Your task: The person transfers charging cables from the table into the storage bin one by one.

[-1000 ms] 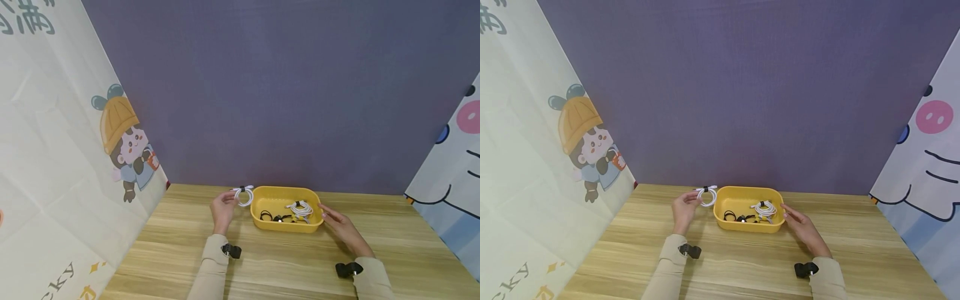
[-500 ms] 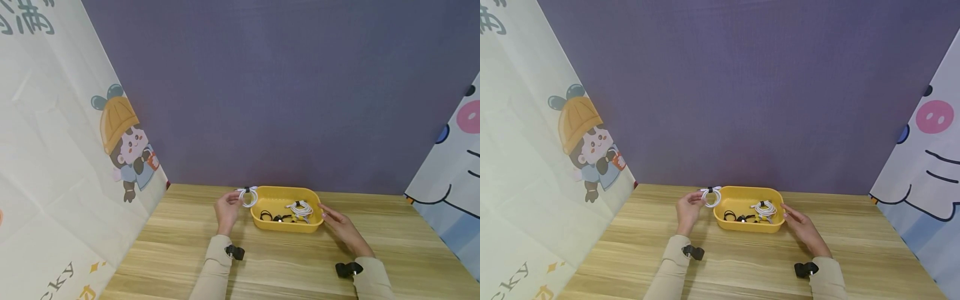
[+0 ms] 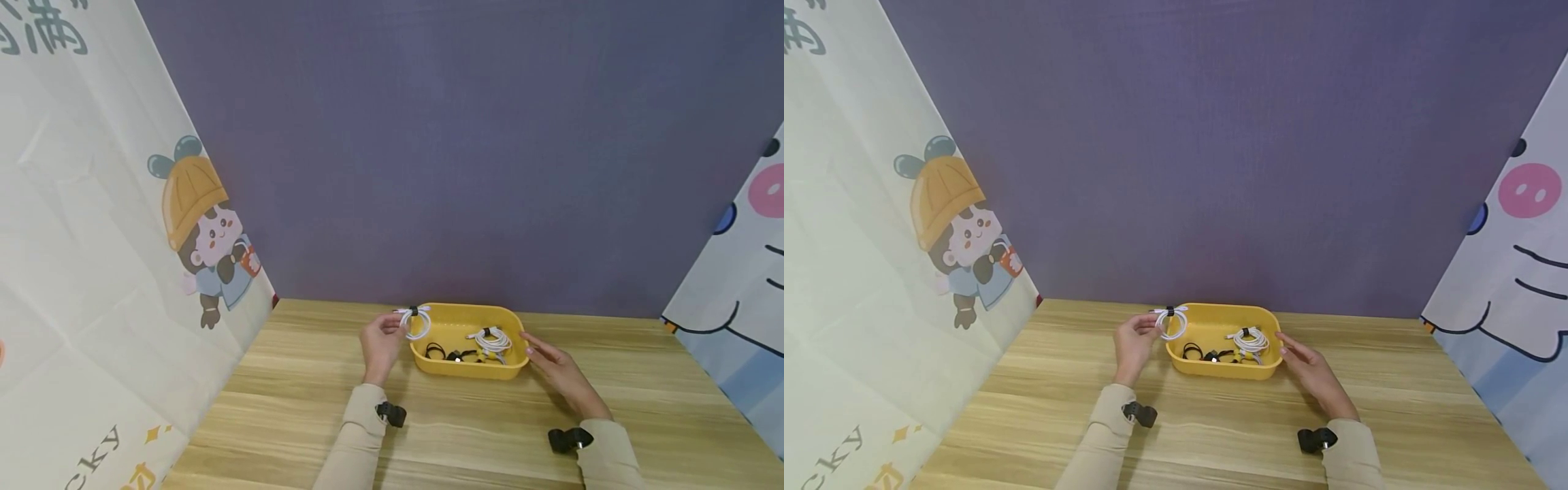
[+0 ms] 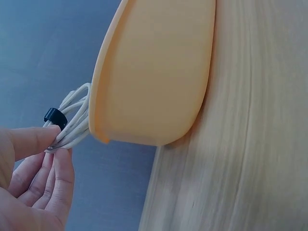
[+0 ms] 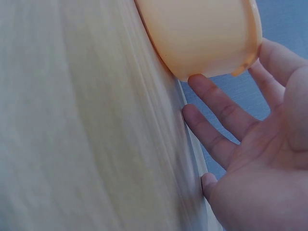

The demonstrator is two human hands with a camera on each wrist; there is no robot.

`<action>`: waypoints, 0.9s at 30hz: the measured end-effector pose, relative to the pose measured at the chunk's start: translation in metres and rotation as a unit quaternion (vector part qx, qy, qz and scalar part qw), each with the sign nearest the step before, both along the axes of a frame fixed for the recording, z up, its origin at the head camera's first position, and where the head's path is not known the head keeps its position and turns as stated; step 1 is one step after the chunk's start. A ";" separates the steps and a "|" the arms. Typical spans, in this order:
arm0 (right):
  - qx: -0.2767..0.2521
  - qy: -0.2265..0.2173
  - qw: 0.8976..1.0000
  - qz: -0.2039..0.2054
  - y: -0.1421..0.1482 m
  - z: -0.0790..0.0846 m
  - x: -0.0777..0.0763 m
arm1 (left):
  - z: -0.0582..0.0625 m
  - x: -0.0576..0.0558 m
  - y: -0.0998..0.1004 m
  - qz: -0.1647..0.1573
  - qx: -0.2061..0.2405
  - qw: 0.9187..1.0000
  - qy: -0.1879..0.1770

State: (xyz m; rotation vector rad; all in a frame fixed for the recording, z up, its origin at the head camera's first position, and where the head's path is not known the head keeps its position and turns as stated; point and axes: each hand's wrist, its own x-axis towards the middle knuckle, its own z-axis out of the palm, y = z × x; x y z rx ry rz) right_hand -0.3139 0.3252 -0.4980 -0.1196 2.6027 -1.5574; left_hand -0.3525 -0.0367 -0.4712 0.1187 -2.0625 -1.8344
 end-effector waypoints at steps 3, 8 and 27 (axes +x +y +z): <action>0.000 0.000 1.000 -0.004 0.000 0.000 0.000 | -0.001 0.000 0.003 -0.001 -0.003 1.000 0.002; -0.003 -0.005 1.000 -0.012 0.000 0.000 0.000 | -0.002 -0.001 0.009 -0.001 -0.021 1.000 0.006; 0.000 -0.005 1.000 -0.025 -0.011 -0.006 0.016 | -0.001 0.008 0.015 -0.047 -0.039 0.998 0.003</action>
